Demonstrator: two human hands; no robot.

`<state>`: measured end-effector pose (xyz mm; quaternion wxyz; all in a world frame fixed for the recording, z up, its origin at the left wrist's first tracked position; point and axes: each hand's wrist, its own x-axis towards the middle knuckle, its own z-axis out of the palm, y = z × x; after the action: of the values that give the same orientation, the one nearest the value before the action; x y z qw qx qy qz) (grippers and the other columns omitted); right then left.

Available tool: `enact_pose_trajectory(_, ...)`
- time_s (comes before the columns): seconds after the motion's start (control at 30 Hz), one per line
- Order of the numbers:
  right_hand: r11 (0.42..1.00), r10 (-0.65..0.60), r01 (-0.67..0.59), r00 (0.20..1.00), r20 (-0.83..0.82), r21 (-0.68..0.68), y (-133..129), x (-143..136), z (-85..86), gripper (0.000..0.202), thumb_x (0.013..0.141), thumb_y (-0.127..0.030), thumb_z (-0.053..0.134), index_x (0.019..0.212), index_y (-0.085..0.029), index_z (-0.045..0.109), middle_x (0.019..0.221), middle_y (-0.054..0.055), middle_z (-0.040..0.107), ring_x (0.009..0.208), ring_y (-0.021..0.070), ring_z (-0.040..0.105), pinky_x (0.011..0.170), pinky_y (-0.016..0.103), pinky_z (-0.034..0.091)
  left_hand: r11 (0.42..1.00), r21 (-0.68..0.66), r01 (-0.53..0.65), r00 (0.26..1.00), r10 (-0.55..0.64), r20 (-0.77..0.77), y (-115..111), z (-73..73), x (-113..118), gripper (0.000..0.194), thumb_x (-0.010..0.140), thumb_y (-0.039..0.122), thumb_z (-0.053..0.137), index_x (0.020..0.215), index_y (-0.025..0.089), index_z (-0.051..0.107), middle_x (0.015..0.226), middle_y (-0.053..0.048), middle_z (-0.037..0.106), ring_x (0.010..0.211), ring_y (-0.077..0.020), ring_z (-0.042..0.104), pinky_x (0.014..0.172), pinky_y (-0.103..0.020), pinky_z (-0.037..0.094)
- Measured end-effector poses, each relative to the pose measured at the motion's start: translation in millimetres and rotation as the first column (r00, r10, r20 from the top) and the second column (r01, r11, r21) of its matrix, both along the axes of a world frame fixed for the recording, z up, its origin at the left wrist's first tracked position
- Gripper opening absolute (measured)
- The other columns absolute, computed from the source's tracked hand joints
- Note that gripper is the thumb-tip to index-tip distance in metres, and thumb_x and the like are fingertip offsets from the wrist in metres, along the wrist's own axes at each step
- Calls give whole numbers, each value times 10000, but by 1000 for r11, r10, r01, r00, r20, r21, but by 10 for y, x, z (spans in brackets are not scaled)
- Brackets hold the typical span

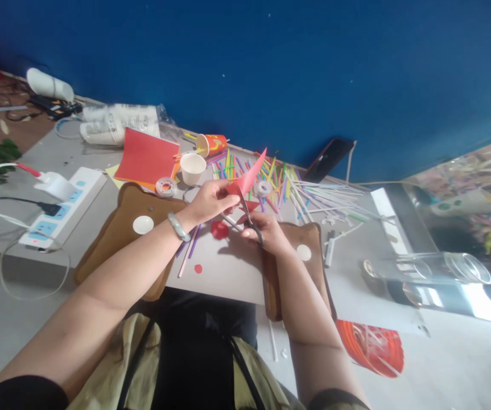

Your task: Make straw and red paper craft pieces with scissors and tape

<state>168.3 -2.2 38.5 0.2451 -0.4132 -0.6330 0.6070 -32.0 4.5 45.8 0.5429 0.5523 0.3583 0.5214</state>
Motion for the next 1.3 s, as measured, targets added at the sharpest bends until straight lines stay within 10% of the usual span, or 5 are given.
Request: enact_pose_trajectory(1.3, 998, 20, -17, 999, -41, 67, 0, 11, -78, 507, 616, -525, 850, 887, -168, 614, 590, -27, 599, 477, 119, 547, 460, 233, 418, 999, 25, 20, 1000, -20, -7, -5, -56, 30, 95, 789, 166, 603, 696, 153, 586, 600, 15, 587, 536, -92, 571, 533, -211, 468)
